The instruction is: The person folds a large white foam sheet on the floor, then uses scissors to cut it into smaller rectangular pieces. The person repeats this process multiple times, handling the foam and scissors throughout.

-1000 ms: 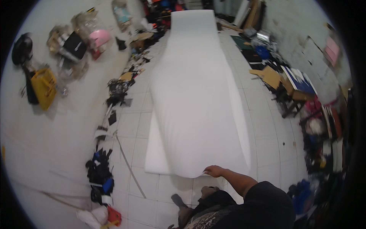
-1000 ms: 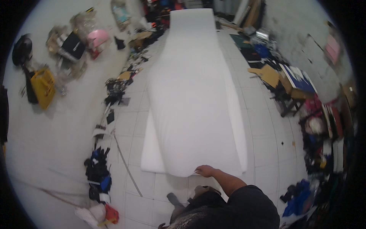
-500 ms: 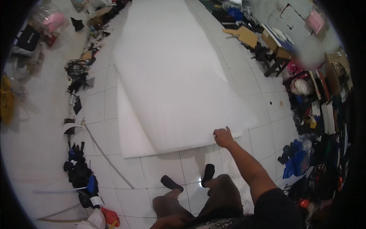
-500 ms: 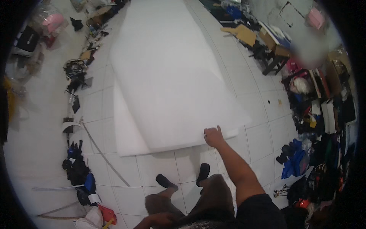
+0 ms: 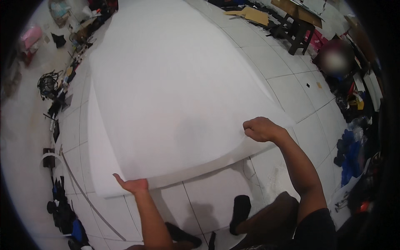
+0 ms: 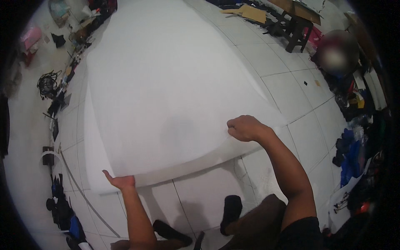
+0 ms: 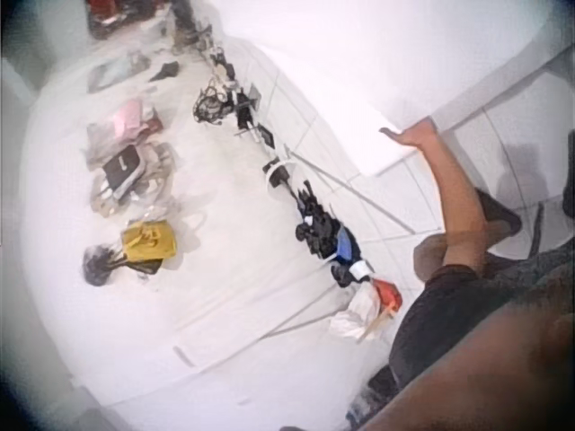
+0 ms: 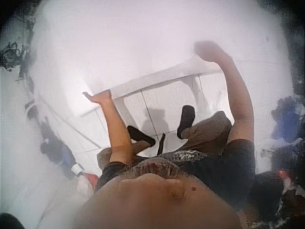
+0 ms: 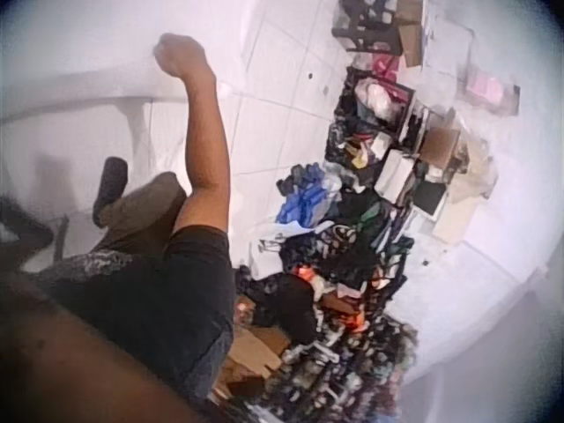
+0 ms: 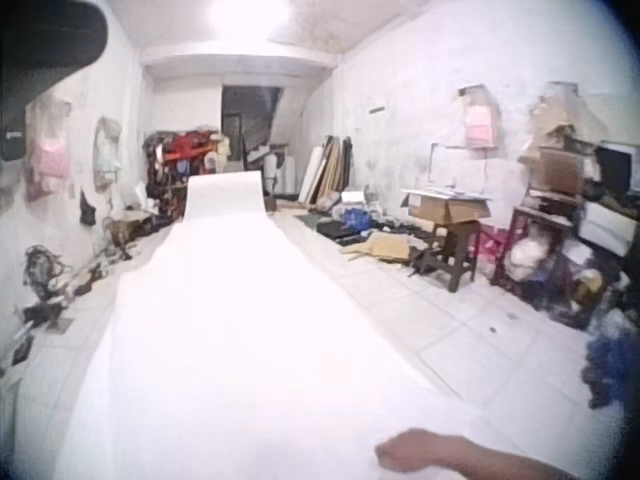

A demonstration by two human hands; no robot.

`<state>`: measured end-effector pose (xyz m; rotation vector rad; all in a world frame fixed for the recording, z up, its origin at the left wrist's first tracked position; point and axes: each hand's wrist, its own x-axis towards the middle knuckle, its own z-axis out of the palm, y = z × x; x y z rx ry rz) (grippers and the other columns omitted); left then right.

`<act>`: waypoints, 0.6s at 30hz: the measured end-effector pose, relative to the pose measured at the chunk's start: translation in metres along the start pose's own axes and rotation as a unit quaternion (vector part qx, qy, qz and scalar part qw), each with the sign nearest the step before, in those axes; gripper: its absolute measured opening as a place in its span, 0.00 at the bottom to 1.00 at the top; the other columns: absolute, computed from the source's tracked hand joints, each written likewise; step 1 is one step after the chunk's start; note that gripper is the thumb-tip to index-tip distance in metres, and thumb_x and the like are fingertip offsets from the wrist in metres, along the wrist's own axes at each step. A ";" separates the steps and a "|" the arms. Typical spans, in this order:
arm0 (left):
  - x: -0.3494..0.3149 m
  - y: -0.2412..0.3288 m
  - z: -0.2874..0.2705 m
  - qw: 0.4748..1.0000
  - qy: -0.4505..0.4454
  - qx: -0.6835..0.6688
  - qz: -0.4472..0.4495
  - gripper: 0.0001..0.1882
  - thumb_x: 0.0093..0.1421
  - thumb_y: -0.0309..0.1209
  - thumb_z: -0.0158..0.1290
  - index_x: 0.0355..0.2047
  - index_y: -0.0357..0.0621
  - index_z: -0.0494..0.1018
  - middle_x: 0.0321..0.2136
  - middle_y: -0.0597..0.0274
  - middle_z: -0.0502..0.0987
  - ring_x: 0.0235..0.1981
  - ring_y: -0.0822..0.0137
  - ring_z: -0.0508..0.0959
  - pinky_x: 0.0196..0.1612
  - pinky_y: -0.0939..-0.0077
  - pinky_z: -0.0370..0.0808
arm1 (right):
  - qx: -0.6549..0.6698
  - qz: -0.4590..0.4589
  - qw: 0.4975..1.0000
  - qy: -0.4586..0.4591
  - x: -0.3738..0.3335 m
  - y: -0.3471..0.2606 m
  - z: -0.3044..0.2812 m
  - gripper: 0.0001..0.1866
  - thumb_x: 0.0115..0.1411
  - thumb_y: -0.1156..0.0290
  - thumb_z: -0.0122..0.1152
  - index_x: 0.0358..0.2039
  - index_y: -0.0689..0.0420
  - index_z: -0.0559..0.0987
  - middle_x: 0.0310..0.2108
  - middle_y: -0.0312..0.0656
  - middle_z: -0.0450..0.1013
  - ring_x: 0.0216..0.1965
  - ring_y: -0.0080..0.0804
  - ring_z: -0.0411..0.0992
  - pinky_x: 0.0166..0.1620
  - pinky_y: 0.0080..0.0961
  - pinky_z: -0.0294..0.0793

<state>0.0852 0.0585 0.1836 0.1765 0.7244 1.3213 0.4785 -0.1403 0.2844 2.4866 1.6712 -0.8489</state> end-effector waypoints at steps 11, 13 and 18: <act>0.040 -0.020 -0.068 0.787 0.175 0.511 0.297 0.28 0.61 0.33 0.51 0.56 0.27 0.61 0.59 0.42 0.63 0.57 0.47 0.67 0.63 0.60 0.58 | -0.101 -0.082 0.988 0.084 -0.022 -0.035 0.063 0.21 0.55 0.52 0.59 0.39 0.57 0.73 0.31 0.47 0.76 0.37 0.47 0.75 0.41 0.43 0.72; 0.040 -0.020 -0.086 0.672 0.208 0.687 0.181 0.28 0.62 0.39 0.50 0.54 0.28 0.64 0.57 0.41 0.64 0.57 0.47 0.66 0.65 0.56 0.51 | -0.068 -0.176 0.980 -0.070 -0.038 -0.079 0.070 0.25 0.58 0.46 0.56 0.37 0.57 0.74 0.28 0.49 0.76 0.34 0.50 0.75 0.40 0.42 0.74; 0.061 -0.053 -0.169 0.520 0.165 0.795 0.264 0.32 0.64 0.47 0.43 0.54 0.25 0.62 0.54 0.40 0.67 0.58 0.44 0.62 0.66 0.44 0.40 | -0.003 0.001 0.999 0.032 0.008 -0.084 0.115 0.30 0.60 0.44 0.52 0.49 0.59 0.74 0.44 0.56 0.73 0.45 0.53 0.72 0.47 0.44 0.72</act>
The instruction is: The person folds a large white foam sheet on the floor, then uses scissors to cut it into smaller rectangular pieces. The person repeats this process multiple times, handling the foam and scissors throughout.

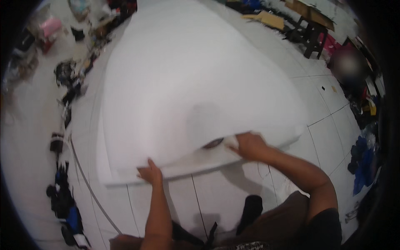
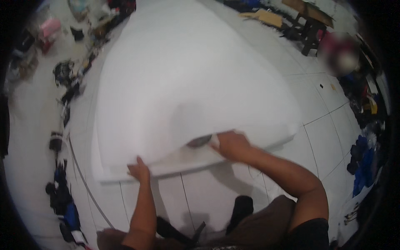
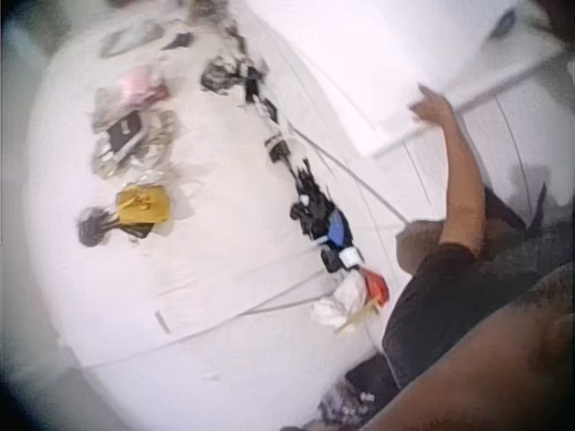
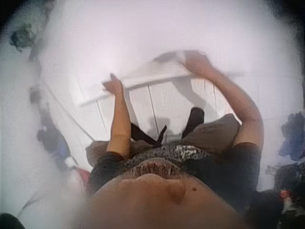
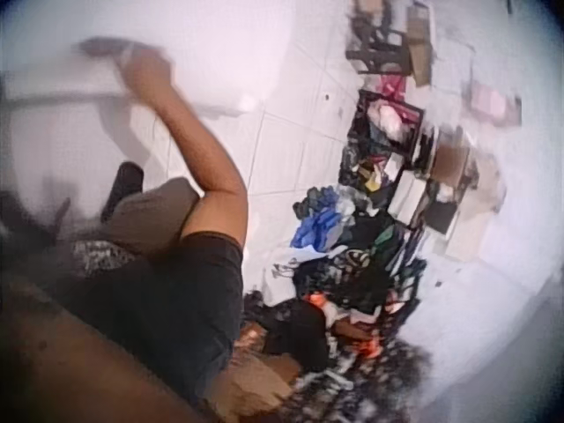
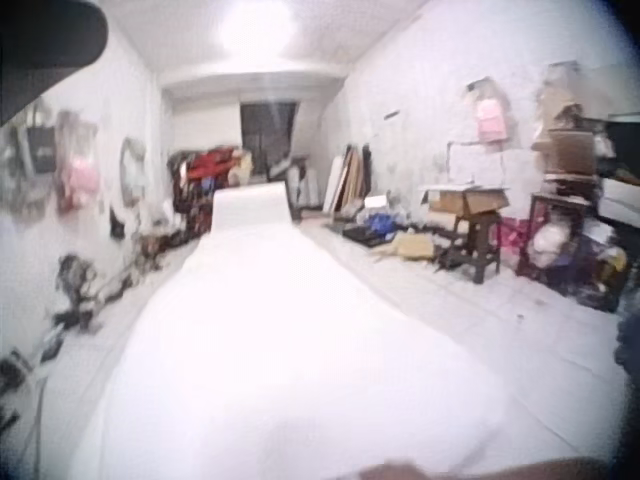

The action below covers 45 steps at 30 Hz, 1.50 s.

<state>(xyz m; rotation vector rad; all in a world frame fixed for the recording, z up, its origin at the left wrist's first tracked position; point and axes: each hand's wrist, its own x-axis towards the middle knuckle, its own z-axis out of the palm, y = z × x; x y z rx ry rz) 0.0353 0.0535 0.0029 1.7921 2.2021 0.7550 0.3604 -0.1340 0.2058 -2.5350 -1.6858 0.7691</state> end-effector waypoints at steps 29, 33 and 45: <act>-0.002 -0.007 0.020 0.998 0.049 0.033 0.018 0.31 0.66 0.44 0.41 0.57 0.25 0.61 0.60 0.41 0.59 0.65 0.46 0.51 0.66 0.43 0.37 | 0.027 -0.249 0.961 0.121 -0.034 -0.035 0.016 0.12 0.55 0.60 0.62 0.26 0.55 0.73 0.16 0.42 0.72 0.18 0.40 0.74 0.23 0.33 0.72; -0.011 0.007 0.013 0.999 0.041 0.001 0.024 0.31 0.66 0.44 0.41 0.56 0.25 0.61 0.60 0.42 0.60 0.65 0.46 0.52 0.66 0.42 0.38 | 0.029 -0.261 0.964 0.043 -0.056 -0.023 0.052 0.14 0.57 0.56 0.58 0.28 0.55 0.73 0.15 0.45 0.71 0.18 0.45 0.73 0.21 0.38 0.70; -0.006 0.000 0.014 0.994 0.039 -0.096 0.046 0.26 0.62 0.41 0.49 0.49 0.26 0.66 0.49 0.41 0.69 0.53 0.45 0.65 0.62 0.48 0.46 | 0.012 -0.278 0.958 0.076 -0.039 0.016 0.109 0.17 0.55 0.54 0.62 0.25 0.53 0.68 0.13 0.41 0.69 0.16 0.42 0.70 0.17 0.37 0.65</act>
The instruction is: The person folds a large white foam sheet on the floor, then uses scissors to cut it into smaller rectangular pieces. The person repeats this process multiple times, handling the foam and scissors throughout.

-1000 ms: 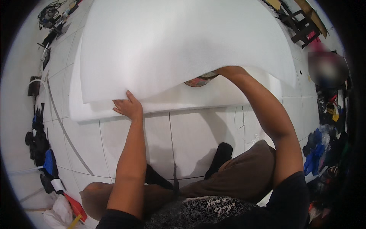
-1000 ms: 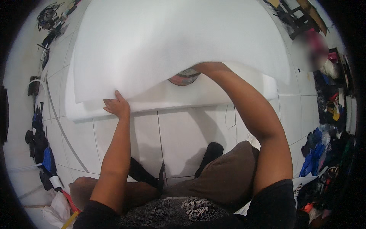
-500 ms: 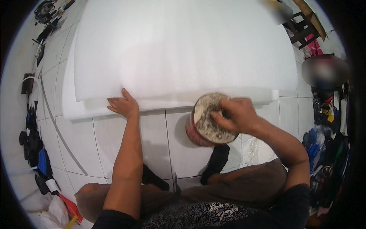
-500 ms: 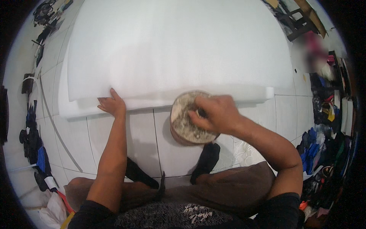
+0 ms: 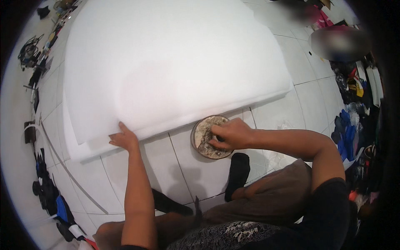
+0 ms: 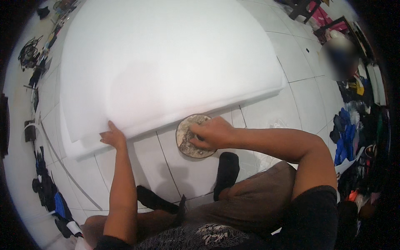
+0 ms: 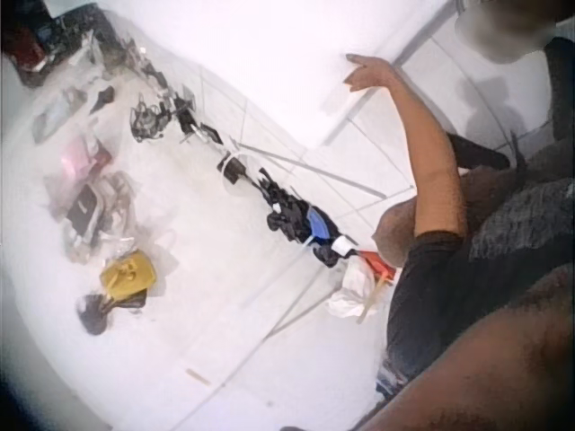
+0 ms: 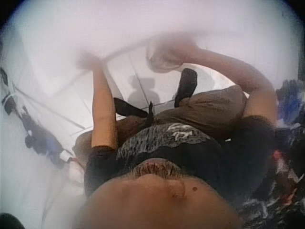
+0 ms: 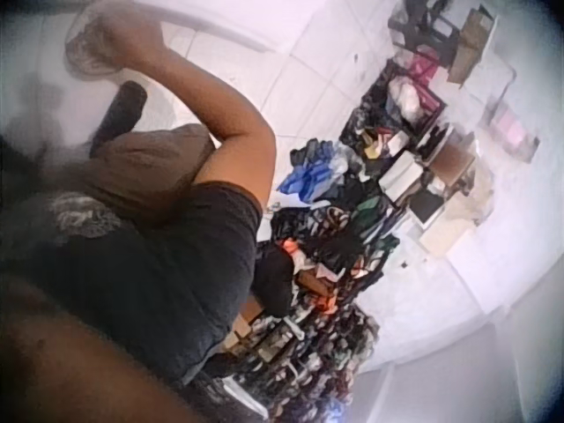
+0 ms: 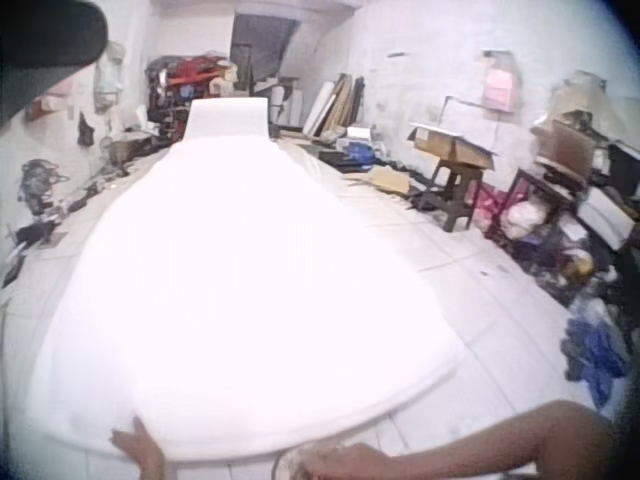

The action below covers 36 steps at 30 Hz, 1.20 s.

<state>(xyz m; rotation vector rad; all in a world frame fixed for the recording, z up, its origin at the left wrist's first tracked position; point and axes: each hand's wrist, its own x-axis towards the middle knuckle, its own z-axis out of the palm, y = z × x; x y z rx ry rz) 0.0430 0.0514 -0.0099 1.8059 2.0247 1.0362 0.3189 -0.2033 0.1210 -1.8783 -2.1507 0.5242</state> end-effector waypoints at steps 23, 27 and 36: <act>-0.001 0.016 -0.035 0.947 -0.074 -0.237 -0.202 0.22 0.51 0.38 0.64 0.32 0.27 0.72 0.33 0.50 0.77 0.31 0.62 0.75 0.37 0.68 0.75 | 0.018 0.624 0.766 0.155 -0.144 0.298 -0.080 0.43 0.48 0.35 0.62 0.51 0.61 0.71 0.52 0.47 0.70 0.53 0.40 0.68 0.54 0.39 0.68; 0.010 0.004 -0.045 0.917 -0.152 -0.290 -0.229 0.22 0.51 0.35 0.63 0.37 0.28 0.73 0.36 0.53 0.76 0.34 0.60 0.75 0.40 0.64 0.74 | 0.083 0.611 0.748 0.245 -0.145 0.318 -0.070 0.37 0.50 0.40 0.64 0.48 0.61 0.72 0.49 0.48 0.72 0.51 0.42 0.70 0.53 0.34 0.69; 0.012 0.003 -0.040 0.871 -0.080 -0.414 -0.251 0.20 0.55 0.35 0.59 0.40 0.28 0.72 0.44 0.51 0.74 0.43 0.58 0.74 0.48 0.64 0.72 | 0.096 0.606 0.743 0.268 -0.161 0.365 -0.054 0.30 0.56 0.48 0.61 0.46 0.62 0.74 0.46 0.53 0.74 0.49 0.45 0.72 0.51 0.36 0.70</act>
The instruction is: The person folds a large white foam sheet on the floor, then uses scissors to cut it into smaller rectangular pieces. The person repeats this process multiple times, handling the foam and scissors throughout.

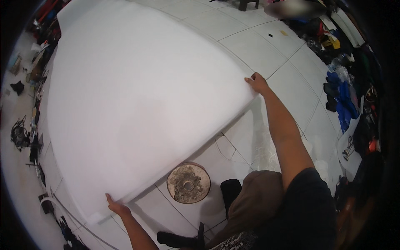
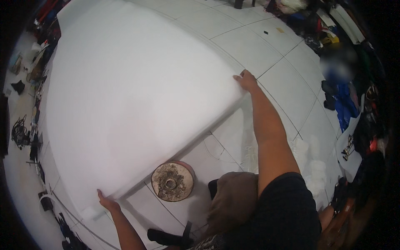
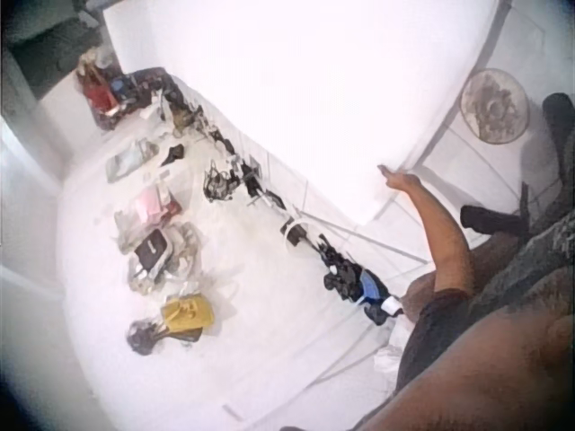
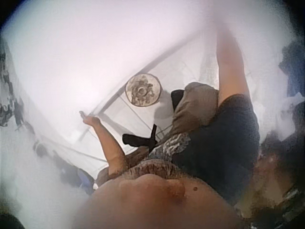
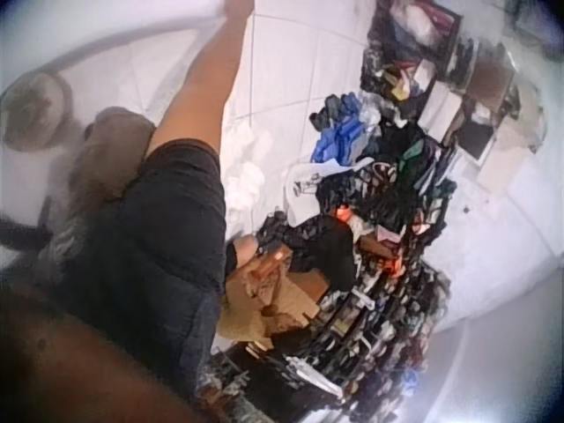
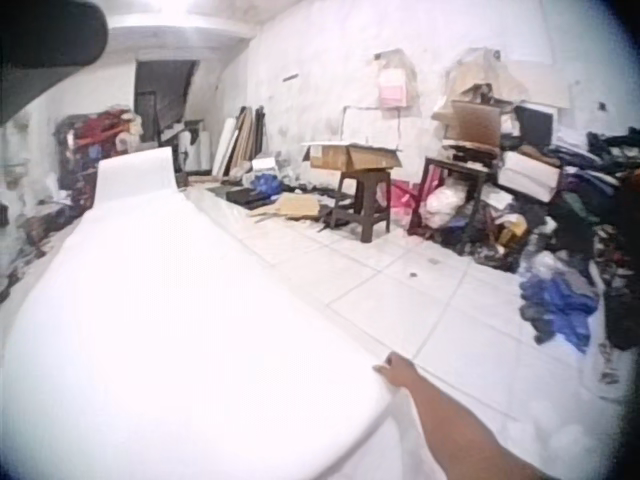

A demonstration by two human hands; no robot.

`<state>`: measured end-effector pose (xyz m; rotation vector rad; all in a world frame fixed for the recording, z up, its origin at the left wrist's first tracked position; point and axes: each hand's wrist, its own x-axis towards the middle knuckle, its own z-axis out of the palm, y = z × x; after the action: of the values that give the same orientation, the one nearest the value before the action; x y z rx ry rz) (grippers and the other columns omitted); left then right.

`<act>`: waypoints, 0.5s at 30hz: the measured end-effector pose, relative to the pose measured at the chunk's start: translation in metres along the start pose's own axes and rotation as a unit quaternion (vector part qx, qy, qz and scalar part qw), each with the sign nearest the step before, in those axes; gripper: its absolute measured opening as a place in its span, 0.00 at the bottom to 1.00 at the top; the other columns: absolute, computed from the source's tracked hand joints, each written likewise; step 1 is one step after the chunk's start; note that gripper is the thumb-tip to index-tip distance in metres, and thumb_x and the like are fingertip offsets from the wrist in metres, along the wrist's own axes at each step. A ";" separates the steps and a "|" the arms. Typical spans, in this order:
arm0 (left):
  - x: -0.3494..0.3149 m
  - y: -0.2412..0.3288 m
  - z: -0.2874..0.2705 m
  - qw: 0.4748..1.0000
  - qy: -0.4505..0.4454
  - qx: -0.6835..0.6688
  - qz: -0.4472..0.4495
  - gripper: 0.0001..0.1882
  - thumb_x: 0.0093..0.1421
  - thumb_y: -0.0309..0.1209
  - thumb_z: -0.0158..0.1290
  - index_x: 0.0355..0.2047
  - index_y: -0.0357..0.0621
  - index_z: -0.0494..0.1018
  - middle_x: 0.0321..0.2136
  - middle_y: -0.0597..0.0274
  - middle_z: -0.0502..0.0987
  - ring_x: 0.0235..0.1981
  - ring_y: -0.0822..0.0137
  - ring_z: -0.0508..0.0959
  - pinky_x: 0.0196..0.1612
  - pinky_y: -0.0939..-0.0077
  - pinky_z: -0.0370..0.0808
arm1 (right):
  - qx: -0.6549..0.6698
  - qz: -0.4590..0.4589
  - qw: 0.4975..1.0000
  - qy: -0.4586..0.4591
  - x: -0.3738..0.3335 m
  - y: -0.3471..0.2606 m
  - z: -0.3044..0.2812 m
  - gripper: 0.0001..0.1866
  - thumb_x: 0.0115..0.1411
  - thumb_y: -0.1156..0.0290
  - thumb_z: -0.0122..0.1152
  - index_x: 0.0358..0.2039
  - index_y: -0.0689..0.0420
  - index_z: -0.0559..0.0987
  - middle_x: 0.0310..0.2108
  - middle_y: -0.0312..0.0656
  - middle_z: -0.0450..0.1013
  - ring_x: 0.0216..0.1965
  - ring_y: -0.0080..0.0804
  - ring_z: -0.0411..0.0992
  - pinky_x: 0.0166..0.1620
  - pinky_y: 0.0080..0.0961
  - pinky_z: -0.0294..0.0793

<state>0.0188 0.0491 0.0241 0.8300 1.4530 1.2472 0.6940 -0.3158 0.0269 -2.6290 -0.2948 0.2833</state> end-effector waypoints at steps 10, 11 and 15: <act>0.020 -0.014 0.004 0.993 0.027 0.104 0.045 0.21 0.52 0.32 0.62 0.41 0.31 0.70 0.39 0.55 0.73 0.35 0.63 0.72 0.33 0.66 0.71 | 0.083 0.030 0.985 -0.150 0.011 0.003 0.000 0.32 0.60 0.49 0.54 0.53 0.64 0.73 0.50 0.51 0.72 0.50 0.41 0.71 0.53 0.35 0.69; 0.025 -0.018 0.001 0.993 0.035 0.106 0.041 0.20 0.52 0.32 0.62 0.40 0.32 0.71 0.39 0.56 0.73 0.34 0.64 0.72 0.32 0.67 0.70 | 0.125 0.039 0.979 -0.156 0.010 0.007 -0.002 0.34 0.59 0.47 0.54 0.54 0.64 0.71 0.52 0.51 0.71 0.51 0.41 0.70 0.54 0.37 0.68; 0.021 -0.008 -0.010 0.987 0.050 0.150 -0.022 0.17 0.54 0.32 0.61 0.39 0.33 0.73 0.36 0.59 0.75 0.31 0.65 0.73 0.30 0.69 0.71 | 0.101 0.097 0.963 -0.229 -0.015 -0.032 -0.010 0.53 0.48 0.30 0.56 0.58 0.67 0.66 0.56 0.55 0.65 0.54 0.47 0.68 0.56 0.47 0.66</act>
<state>0.0043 0.0635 0.0104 0.9400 1.7589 1.0637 0.6769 -0.2966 0.0528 -2.3650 -0.1452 0.9416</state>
